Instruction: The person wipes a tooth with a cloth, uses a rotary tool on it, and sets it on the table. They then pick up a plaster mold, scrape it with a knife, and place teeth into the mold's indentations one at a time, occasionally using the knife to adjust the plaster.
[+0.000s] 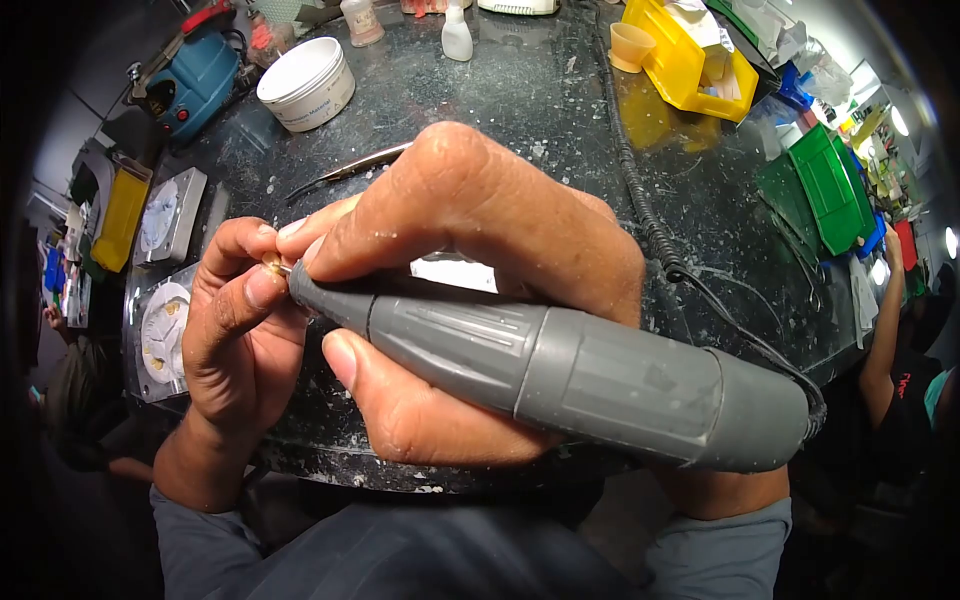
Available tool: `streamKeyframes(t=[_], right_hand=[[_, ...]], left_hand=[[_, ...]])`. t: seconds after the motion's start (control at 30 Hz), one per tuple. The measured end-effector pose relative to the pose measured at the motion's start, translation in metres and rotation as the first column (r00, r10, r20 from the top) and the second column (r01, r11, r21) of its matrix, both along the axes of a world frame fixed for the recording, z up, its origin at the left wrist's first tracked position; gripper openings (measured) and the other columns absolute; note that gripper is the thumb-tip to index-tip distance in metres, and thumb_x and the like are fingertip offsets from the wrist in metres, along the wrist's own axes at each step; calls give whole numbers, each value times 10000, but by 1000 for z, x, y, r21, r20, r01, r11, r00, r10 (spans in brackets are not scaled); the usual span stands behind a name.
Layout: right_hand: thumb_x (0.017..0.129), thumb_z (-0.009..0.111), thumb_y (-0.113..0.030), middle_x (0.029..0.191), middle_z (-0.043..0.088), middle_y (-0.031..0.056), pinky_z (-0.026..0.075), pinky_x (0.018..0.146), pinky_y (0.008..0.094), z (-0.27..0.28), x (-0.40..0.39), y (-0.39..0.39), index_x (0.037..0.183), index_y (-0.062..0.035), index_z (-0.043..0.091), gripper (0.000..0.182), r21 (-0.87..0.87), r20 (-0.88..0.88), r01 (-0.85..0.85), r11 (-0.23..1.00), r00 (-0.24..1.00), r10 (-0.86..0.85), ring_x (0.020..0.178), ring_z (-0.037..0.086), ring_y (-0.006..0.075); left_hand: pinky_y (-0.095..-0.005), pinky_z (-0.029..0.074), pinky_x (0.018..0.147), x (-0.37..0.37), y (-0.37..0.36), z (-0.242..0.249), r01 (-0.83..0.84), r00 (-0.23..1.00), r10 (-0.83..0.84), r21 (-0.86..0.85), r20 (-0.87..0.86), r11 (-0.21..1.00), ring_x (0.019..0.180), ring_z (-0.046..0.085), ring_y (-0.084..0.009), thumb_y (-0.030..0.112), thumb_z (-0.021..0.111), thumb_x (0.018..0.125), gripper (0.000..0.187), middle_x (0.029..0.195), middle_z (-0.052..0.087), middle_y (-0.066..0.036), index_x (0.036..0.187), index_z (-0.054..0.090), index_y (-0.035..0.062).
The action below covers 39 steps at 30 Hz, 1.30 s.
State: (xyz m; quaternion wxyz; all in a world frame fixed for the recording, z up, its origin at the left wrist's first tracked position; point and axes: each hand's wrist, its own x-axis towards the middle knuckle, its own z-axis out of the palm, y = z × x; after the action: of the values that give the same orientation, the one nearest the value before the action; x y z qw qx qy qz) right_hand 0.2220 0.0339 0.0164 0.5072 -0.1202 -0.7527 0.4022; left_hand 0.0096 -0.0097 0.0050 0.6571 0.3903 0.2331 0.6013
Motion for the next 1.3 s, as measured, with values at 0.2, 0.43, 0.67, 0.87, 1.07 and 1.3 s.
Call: streamKeyframes(t=[0.2,0.43,0.67,0.87,1.07,1.3], right_hand=[[832,718,-173,1009,669,263,589,902,426,0,2,2,1084,-21,524,352,14,14,-3,1000,1000,3,1028,712,340],[837,718,-167,1026,677,273,586,912,422,-1,0,3,1082,-20,527,344,21,-6,-14,1000,1000,14,1039,709,338],[836,718,-166,1032,679,281,586,911,423,0,1,2,1088,-27,528,345,21,-10,-37,999,999,37,1036,709,336],[838,718,-172,993,661,245,585,905,430,1,2,1,1080,-25,529,341,6,-1,-25,1000,1000,25,1042,708,347],[833,715,-176,996,664,248,581,908,422,1,1,-1,1075,-25,530,340,-16,-5,-17,1000,1000,17,1036,707,340],[834,713,-166,981,660,230,581,909,428,2,3,0,1071,-17,534,332,-15,0,-9,1000,1000,9,1041,707,350]], left_hand=[[-377,563,955,1,0,0,-7,1000,7,-7,16,1000,1017,709,-219,-35,669,908,230,1063,722,-151,1136,662,-12],[-378,566,957,0,0,0,-6,1000,6,1,16,1000,1009,712,-217,-45,668,905,229,1062,723,-150,1132,665,-11],[-379,561,956,0,-1,1,-17,1000,18,5,-16,1000,1002,711,-223,-34,679,897,235,1053,723,-151,1131,666,-11],[-379,557,958,1,-1,2,-27,1000,26,-11,-16,1000,1004,708,-227,-30,683,894,235,1048,723,-156,1129,666,-13],[-379,555,961,2,-2,2,-23,1000,23,-13,2,1000,1009,708,-227,-33,680,897,237,1051,724,-159,1132,666,-14],[-377,558,960,1,-1,2,-19,1000,19,1,2,1000,1001,711,-225,-36,679,899,238,1047,726,-157,1136,666,-17]])
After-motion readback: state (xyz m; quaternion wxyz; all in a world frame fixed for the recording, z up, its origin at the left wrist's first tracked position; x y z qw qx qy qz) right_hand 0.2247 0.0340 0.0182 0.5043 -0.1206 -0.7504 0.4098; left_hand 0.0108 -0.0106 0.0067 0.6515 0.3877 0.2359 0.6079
